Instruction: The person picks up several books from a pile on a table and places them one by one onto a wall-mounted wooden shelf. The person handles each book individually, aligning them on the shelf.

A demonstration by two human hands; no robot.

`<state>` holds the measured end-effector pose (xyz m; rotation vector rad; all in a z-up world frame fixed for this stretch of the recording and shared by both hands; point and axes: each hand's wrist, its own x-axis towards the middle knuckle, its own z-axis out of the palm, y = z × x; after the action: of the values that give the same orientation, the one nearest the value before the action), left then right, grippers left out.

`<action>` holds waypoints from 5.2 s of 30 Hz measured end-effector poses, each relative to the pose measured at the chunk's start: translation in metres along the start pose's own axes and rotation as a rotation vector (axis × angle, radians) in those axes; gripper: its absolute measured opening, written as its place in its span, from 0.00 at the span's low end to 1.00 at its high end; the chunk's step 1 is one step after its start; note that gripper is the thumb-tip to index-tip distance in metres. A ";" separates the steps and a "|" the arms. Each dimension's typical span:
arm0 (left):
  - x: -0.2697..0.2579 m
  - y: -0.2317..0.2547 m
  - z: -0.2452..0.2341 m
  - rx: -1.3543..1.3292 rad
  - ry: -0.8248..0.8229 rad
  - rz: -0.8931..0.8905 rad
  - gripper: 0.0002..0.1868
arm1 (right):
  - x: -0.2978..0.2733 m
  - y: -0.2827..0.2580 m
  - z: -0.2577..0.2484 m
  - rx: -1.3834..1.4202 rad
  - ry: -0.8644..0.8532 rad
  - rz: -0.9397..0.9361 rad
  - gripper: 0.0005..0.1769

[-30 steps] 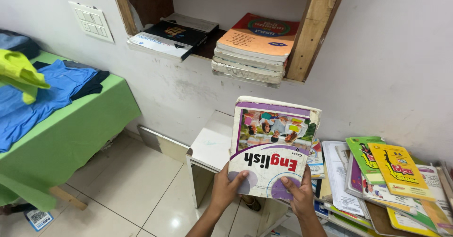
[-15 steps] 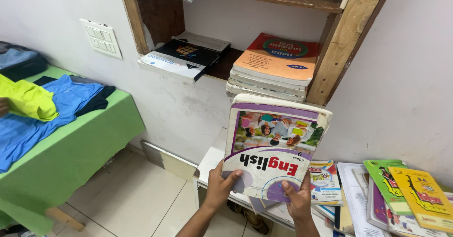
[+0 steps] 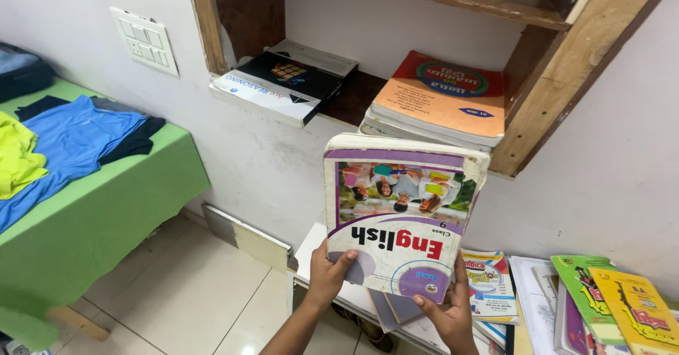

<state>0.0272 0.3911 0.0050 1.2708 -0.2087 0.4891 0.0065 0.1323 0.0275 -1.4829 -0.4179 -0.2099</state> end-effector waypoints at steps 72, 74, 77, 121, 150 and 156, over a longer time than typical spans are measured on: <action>0.304 0.164 -0.214 0.965 -0.219 1.123 0.21 | 0.260 -0.079 0.320 -1.091 0.144 -0.729 0.25; 0.310 0.162 -0.213 0.929 -0.231 1.088 0.21 | 0.268 -0.076 0.319 -1.075 0.150 -0.731 0.25; 0.314 0.159 -0.212 0.915 -0.236 1.085 0.22 | 0.272 -0.070 0.317 -1.060 0.153 -0.748 0.26; 0.303 0.133 -0.198 1.111 -0.169 1.142 0.27 | 0.297 -0.007 0.294 -0.830 0.308 -0.955 0.40; 0.314 0.101 -0.196 1.127 0.004 1.219 0.32 | 0.292 -0.006 0.303 -0.862 0.334 -0.908 0.39; 0.296 0.118 -0.196 1.102 -0.067 1.065 0.29 | 0.261 -0.011 0.300 -0.942 0.296 -0.744 0.45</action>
<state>0.2103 0.6715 0.1709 2.2029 -0.7544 1.6210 0.1971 0.4589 0.1505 -2.0957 -0.6600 -1.3465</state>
